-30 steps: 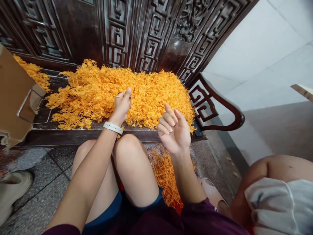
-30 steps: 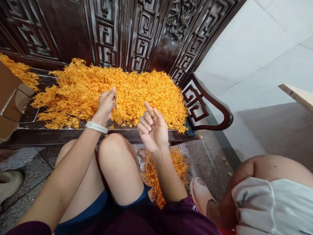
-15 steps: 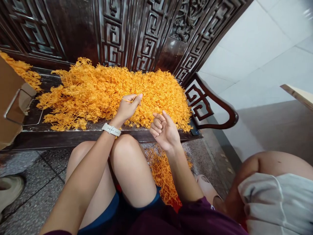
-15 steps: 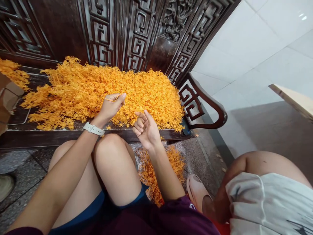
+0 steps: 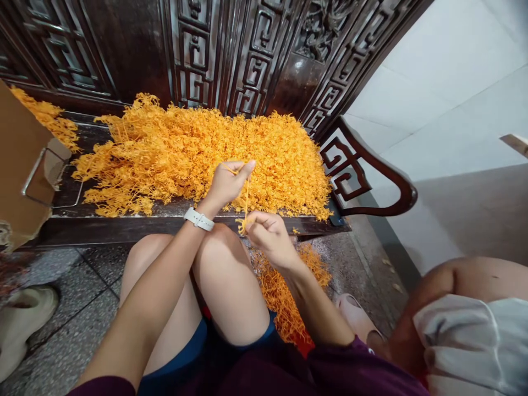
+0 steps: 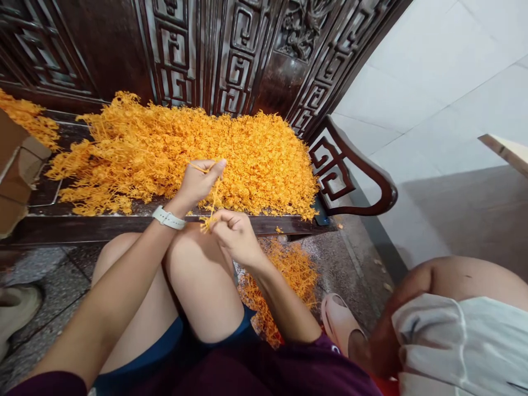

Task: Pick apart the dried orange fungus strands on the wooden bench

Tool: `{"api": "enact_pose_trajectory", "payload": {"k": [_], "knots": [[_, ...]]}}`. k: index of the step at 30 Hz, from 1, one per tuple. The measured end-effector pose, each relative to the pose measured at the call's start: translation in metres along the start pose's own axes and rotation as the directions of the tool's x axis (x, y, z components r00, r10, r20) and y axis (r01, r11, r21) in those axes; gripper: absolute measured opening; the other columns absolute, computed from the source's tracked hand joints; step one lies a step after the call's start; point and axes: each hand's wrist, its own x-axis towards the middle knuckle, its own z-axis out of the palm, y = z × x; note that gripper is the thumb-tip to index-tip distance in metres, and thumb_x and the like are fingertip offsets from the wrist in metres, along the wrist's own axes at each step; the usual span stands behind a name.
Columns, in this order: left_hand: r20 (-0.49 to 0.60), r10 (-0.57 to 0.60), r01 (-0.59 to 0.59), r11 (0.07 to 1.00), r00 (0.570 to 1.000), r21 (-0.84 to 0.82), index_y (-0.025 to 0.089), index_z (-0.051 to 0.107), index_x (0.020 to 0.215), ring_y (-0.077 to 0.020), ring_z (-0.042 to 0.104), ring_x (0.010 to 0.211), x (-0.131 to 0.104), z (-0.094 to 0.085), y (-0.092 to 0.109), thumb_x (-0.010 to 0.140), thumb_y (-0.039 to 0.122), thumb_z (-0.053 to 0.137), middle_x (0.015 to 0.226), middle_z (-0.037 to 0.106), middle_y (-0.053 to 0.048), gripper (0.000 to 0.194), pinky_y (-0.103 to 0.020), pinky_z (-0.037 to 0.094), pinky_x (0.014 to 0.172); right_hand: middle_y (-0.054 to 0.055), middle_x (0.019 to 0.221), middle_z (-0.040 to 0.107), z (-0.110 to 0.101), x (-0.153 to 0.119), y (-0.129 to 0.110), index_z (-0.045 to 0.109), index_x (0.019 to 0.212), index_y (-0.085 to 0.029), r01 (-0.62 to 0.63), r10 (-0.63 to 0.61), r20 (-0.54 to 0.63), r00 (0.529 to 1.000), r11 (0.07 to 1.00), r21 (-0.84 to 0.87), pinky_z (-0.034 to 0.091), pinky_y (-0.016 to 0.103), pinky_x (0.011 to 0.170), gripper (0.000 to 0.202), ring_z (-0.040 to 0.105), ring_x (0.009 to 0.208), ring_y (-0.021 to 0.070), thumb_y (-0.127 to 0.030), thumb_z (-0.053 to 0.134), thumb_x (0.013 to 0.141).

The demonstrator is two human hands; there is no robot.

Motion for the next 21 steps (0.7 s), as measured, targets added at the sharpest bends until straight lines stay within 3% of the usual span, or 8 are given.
{"api": "enact_pose_trajectory", "payload": {"k": [4,5,7,9,12,15,18,21], "knots": [[-0.063,0.011,-0.013,0.999,0.998,-0.029,0.02,0.047,0.053,-0.0099,0.034,0.052,0.004,0.001,-0.001,0.091,0.069,0.068,0.053,0.038,0.003,0.065,-0.029,0.025,0.051,-0.006,0.058,0.056,-0.005,-0.024,-0.006,0.069,0.071,-0.017,0.126,-0.044,0.32,0.946,0.963,-0.239,0.032,0.02,0.049,0.015,0.042,0.051,0.0047,-0.014,0.067,0.086],[-0.142,-0.012,0.005,0.999,0.99,-0.053,0.02,0.045,0.054,-0.0097,0.033,0.051,0.01,-0.005,-0.005,0.089,0.068,0.07,0.053,0.037,0.003,0.065,-0.029,0.025,0.051,-0.006,0.058,0.058,-0.005,-0.032,-0.005,0.072,0.075,-0.017,0.164,-0.033,0.512,0.859,0.963,-0.214,0.034,0.019,0.049,0.01,0.045,0.051,0.0044,-0.014,0.07,0.085],[-0.321,-0.14,0.094,0.983,0.937,-0.156,0.022,0.043,0.056,-0.0091,0.029,0.047,0.025,-0.025,-0.014,0.086,0.068,0.074,0.051,0.034,0.005,0.063,-0.029,0.022,0.047,-0.006,0.059,0.062,-0.003,-0.047,-0.002,0.076,0.082,-0.016,0.258,-0.025,0.824,0.565,0.955,-0.148,0.037,0.018,0.05,0.001,0.051,0.051,0.0042,-0.016,0.075,0.083],[-0.406,-0.331,0.208,0.925,0.852,-0.318,0.023,0.041,0.06,-0.0087,0.025,0.043,0.038,-0.048,-0.02,0.085,0.065,0.077,0.048,0.031,0.007,0.061,-0.028,0.019,0.043,-0.004,0.062,0.065,0.001,-0.054,-0.002,0.076,0.086,-0.016,0.398,-0.045,0.928,0.369,0.91,-0.114,0.04,0.018,0.052,0.004,0.055,0.053,0.0045,-0.02,0.077,0.086],[-0.337,-0.494,0.275,0.805,0.802,-0.525,0.023,0.04,0.065,-0.0078,0.026,0.041,0.043,-0.071,-0.015,0.086,0.06,0.078,0.047,0.034,0.008,0.056,-0.025,0.021,0.039,-0.005,0.053,0.058,0.001,-0.042,-0.018,0.077,0.078,-0.018,0.614,-0.313,0.73,0.608,0.768,-0.182,0.041,0.019,0.046,0.03,0.048,0.049,0.0065,-0.04,0.068,0.097],[-0.211,-0.544,0.3,0.699,0.812,-0.649,0.023,0.039,0.067,-0.0068,0.024,0.039,0.035,-0.072,-0.001,0.086,0.059,0.079,0.047,0.032,0.009,0.056,-0.021,0.024,0.037,-0.009,0.046,0.036,-0.008,-0.017,-0.043,0.078,0.081,-0.02,0.584,-0.547,0.205,0.811,0.776,-0.24,0.033,0.023,0.038,0.052,0.03,0.044,0.0106,-0.05,0.045,0.107],[-0.113,-0.552,0.318,0.623,0.826,-0.714,0.023,0.039,0.067,-0.0056,0.024,0.038,0.027,-0.061,0.008,0.086,0.059,0.079,0.047,0.031,0.009,0.057,-0.019,0.026,0.035,-0.008,0.052,0.026,-0.01,-0.004,-0.053,0.081,0.096,-0.023,0.391,-0.379,-0.152,0.913,0.918,0.06,0.027,0.023,0.039,0.042,0.019,0.046,0.0113,-0.042,0.044,0.106],[-0.022,-0.543,0.35,0.571,0.839,-0.743,0.022,0.042,0.068,-0.0049,0.024,0.037,0.024,-0.049,0.01,0.088,0.06,0.077,0.048,0.03,0.009,0.055,-0.019,0.024,0.033,-0.008,0.054,0.027,-0.002,-0.005,-0.041,0.08,0.094,-0.023,0.225,-0.166,-0.214,0.963,0.931,0.289,0.024,0.023,0.042,0.026,0.018,0.048,0.0098,-0.036,0.058,0.098]]}}
